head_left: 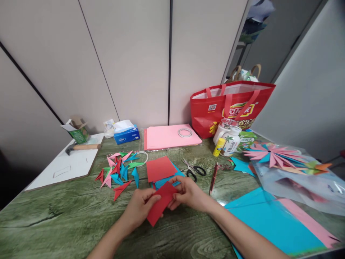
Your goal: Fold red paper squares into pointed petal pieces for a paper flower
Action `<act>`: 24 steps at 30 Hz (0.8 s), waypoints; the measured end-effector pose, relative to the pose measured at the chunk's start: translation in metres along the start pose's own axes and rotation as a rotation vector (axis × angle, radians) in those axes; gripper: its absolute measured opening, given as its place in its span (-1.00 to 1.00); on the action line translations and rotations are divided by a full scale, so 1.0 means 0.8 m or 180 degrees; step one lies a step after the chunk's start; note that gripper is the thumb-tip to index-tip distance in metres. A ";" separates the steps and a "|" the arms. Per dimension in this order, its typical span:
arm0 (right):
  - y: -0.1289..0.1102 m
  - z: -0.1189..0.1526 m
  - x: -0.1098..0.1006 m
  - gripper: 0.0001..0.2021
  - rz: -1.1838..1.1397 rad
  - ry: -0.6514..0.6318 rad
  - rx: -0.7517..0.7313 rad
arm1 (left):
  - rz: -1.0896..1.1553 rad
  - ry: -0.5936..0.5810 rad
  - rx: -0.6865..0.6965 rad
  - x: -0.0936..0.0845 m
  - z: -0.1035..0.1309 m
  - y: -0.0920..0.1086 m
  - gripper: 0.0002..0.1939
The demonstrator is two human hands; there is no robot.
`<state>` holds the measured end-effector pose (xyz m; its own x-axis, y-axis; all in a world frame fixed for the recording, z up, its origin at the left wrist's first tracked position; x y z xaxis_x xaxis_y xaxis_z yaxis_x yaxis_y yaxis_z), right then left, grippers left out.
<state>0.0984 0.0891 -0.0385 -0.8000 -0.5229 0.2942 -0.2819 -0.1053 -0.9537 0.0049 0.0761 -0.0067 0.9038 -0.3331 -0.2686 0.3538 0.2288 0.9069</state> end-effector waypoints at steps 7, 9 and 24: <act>-0.014 0.004 0.007 -0.73 -0.0127 -0.0206 0.0080 | 0.0244 -0.0216 -0.0315 0.006 -0.005 -0.018 -0.73; -0.016 0.004 0.006 -0.70 -0.0243 -0.0245 0.0037 | 0.0327 -0.0285 -0.0378 0.008 -0.007 -0.021 -0.71; 0.000 -0.004 -0.013 -0.61 0.0371 0.0594 -0.0342 | 0.0619 0.0068 -0.0183 0.005 -0.008 -0.019 -0.65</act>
Point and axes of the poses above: each hand's wrist, its own z-axis away from the middle knuckle, its own x-axis out of the palm, y = z × x, the point moved 10 cm from there along -z, towards the middle knuckle, and after that the axes turned 11 degrees about -x, right-handed, at the moved point
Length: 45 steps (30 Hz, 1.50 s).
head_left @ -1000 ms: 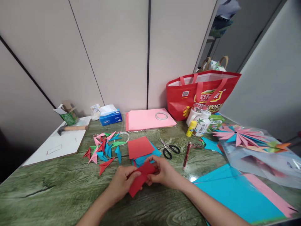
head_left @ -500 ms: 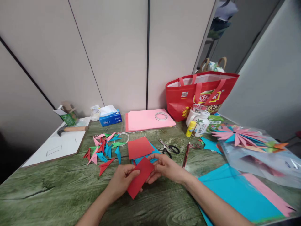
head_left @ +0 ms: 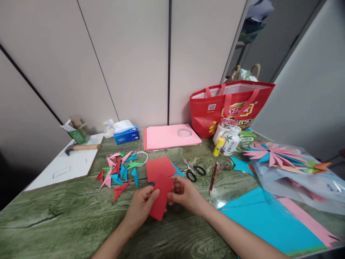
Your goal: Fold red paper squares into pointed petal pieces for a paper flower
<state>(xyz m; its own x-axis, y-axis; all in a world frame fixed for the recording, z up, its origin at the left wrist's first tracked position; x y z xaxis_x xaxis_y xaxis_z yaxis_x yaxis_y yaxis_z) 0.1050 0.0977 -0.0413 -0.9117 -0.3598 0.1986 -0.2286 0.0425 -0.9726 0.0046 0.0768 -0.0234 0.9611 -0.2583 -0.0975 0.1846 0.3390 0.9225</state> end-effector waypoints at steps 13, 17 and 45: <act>-0.001 0.009 0.007 -0.56 0.0319 -0.0051 -0.0009 | -0.0162 0.0379 0.0322 -0.007 0.002 0.011 -0.68; -0.003 0.007 0.009 -0.61 0.0262 -0.0248 0.0047 | -0.0221 0.0240 0.0271 -0.006 0.003 0.012 -0.69; -0.045 -0.005 -0.035 -0.76 0.0297 0.0527 -0.0512 | -0.0456 0.0525 0.0253 -0.026 0.004 0.017 -0.76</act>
Point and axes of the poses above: each hand's wrist, its own z-axis away from the middle knuckle, its own x-axis out of the palm, y = z × x, the point moved 10 cm from there along -z, towards the middle knuckle, and after that the axes turned 11 degrees about -x, right-handed, at the moved point
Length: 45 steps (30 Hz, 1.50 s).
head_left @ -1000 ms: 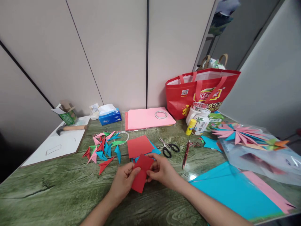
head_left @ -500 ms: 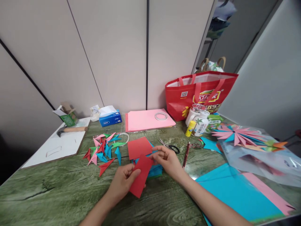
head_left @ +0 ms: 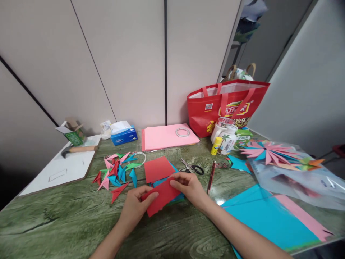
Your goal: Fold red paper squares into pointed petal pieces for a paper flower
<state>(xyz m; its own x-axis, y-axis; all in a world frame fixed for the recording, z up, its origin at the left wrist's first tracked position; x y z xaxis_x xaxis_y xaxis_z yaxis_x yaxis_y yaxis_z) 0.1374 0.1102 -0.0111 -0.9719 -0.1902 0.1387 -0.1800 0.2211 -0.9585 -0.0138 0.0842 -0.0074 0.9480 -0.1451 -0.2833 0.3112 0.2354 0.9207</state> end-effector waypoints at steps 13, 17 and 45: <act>0.004 0.002 -0.001 -0.71 -0.0194 0.0121 0.0162 | 0.0037 0.0751 0.0174 -0.029 0.004 0.007 -0.79; 0.004 0.002 0.000 -0.70 -0.0138 0.0053 0.0172 | 0.0048 0.0755 0.0173 -0.029 0.003 0.006 -0.78; 0.007 0.000 -0.001 -0.72 0.0715 -0.0242 -0.0046 | 0.0724 0.0635 -0.0069 -0.035 -0.007 -0.013 -0.69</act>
Point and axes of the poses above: each hand's wrist, its own z-axis away from the middle knuckle, its own x-axis out of the palm, y = z × x, the point moved 10 cm from there along -z, towards the middle knuckle, and after that the axes turned 11 degrees about -x, right-handed, at the moved point
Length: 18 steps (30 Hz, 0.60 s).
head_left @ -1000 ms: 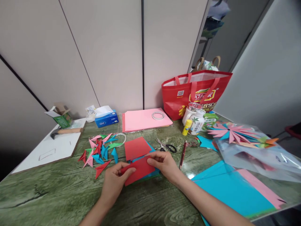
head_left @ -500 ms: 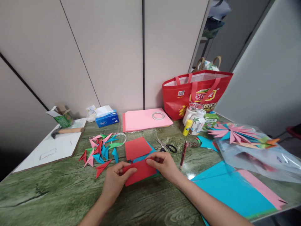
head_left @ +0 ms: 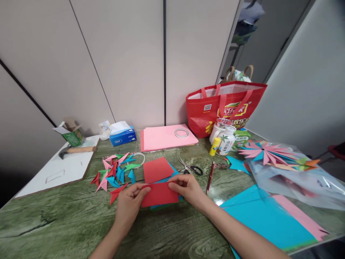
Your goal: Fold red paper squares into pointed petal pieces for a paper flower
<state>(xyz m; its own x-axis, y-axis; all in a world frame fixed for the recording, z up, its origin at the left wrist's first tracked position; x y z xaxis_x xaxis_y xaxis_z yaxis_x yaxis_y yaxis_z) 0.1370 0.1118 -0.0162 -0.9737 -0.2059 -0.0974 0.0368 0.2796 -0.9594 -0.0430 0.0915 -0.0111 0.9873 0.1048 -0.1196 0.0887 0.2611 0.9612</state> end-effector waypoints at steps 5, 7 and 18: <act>0.001 0.001 -0.006 -0.71 -0.0298 0.0282 0.0078 | 0.0209 -0.0069 0.0118 0.001 0.002 0.008 -0.69; 0.000 0.003 -0.013 -0.69 -0.0437 0.0555 0.0128 | 0.0439 -0.0400 -0.0055 0.014 0.003 0.003 -0.65; -0.009 0.009 0.023 -0.81 -0.0509 -0.0004 -0.0155 | 0.0339 -0.0617 -0.0096 0.025 0.005 -0.003 -0.78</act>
<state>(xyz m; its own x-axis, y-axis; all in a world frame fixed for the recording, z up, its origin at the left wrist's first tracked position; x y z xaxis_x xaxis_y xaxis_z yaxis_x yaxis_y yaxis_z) 0.1204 0.0991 -0.0133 -0.9660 -0.2526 0.0551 -0.1296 0.2885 -0.9487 -0.0229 0.0895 -0.0148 0.9980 -0.0523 0.0351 -0.0186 0.2872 0.9577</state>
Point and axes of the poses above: each hand's wrist, its own z-axis away from the middle knuckle, its own x-axis out of the palm, y = z × x, the point moved 10 cm from there along -z, towards the middle knuckle, and after that the axes turned 11 degrees about -x, right-handed, at the moved point
